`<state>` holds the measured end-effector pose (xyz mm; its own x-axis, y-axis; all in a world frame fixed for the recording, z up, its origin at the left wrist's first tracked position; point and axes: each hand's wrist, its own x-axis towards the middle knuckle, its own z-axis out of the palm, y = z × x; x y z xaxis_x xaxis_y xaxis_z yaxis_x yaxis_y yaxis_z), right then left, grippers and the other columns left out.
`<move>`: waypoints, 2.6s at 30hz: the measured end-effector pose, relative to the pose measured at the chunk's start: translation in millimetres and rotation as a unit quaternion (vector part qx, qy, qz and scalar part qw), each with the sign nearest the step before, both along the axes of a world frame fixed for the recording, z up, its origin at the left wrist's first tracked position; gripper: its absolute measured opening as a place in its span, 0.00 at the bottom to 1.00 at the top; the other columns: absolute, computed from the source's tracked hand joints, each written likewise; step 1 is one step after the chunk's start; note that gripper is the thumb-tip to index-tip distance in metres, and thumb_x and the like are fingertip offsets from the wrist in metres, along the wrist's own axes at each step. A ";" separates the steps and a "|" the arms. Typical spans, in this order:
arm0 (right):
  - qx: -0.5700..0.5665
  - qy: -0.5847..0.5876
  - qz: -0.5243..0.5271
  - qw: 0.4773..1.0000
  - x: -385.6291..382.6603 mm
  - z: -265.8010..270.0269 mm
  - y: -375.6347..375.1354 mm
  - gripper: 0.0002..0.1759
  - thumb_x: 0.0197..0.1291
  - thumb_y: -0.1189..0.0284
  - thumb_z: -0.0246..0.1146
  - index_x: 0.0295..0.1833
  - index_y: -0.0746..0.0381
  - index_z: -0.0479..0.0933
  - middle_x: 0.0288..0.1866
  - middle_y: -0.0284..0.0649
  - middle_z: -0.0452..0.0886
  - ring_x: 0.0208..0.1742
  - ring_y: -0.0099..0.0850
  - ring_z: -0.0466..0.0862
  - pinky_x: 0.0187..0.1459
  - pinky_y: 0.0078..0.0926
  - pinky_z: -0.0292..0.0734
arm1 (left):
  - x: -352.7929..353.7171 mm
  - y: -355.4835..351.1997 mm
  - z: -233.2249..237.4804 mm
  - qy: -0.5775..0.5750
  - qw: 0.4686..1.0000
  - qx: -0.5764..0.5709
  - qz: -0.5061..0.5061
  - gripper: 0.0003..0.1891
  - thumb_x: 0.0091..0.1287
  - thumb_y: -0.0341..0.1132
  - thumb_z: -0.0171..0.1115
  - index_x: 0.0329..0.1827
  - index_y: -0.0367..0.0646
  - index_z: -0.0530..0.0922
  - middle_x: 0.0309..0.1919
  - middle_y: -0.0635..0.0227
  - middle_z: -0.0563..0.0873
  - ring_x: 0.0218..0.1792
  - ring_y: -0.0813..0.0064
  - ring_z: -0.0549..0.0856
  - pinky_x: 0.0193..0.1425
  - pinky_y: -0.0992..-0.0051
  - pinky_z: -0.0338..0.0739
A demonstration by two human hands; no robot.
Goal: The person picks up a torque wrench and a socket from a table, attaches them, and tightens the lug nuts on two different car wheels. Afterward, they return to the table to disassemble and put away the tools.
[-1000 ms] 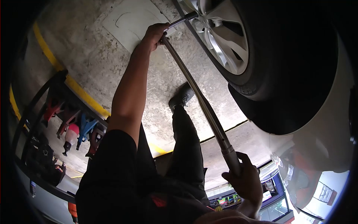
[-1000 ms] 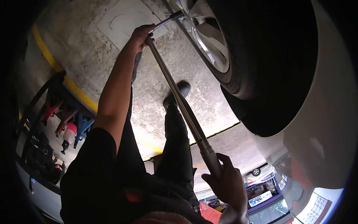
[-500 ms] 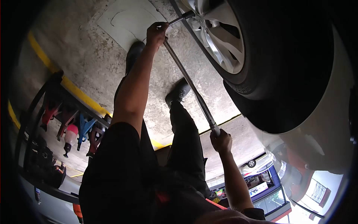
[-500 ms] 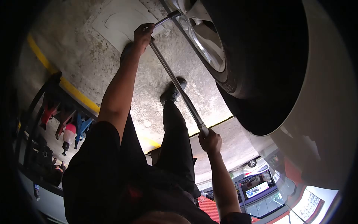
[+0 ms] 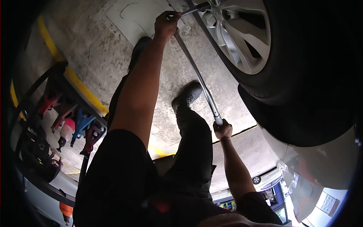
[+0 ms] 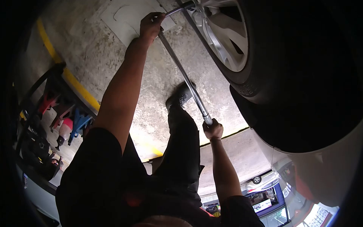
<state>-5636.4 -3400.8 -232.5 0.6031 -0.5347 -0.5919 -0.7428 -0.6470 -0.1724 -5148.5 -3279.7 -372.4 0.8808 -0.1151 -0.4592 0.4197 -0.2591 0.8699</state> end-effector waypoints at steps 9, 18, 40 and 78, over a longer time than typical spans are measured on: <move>0.083 0.156 -0.037 0.984 50.4 151.3 -5.4 0.17 0.57 0.60 0.70 0.34 0.63 0.77 0.27 0.54 0.84 0.33 0.56 0.86 0.35 0.49 0.80 | -1.6 38.3 31.3 0.167 0.984 -0.050 -0.034 0.14 0.69 0.43 0.71 0.47 0.42 0.88 0.32 0.72 0.84 0.31 0.80 0.79 0.33 0.73 0.79; 0.112 0.316 -0.050 0.941 94.1 325.0 27.6 0.19 0.56 0.60 0.72 0.39 0.65 0.77 0.28 0.55 0.85 0.36 0.57 0.87 0.37 0.50 0.81 | -66.2 48.8 60.9 0.309 0.938 -0.150 -0.034 0.15 0.68 0.42 0.71 0.49 0.42 0.85 0.35 0.69 0.83 0.32 0.75 0.82 0.32 0.72 0.79; 0.038 0.209 -0.058 0.975 -9.7 154.9 -7.7 0.17 0.54 0.58 0.73 0.32 0.62 0.82 0.28 0.53 0.85 0.33 0.53 0.86 0.35 0.47 0.80 | -58.6 -0.9 52.5 0.143 0.976 -0.155 -0.047 0.15 0.69 0.40 0.71 0.48 0.36 0.84 0.30 0.69 0.81 0.25 0.80 0.81 0.27 0.77 0.81; 0.170 0.273 -0.052 0.945 133.9 302.9 13.7 0.24 0.58 0.63 0.71 0.55 0.65 0.75 0.36 0.55 0.86 0.43 0.57 0.87 0.42 0.49 0.80 | -32.0 38.1 10.2 0.247 0.950 -0.192 -0.012 0.11 0.69 0.36 0.70 0.46 0.37 0.83 0.29 0.67 0.81 0.25 0.74 0.81 0.29 0.72 0.79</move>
<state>-5502.5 -3387.1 70.4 0.1129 -0.2965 -0.9483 -0.8379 -0.5414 0.0695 -5180.5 -3241.6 -362.3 0.5632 -0.3755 -0.7360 0.7996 0.0233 0.6000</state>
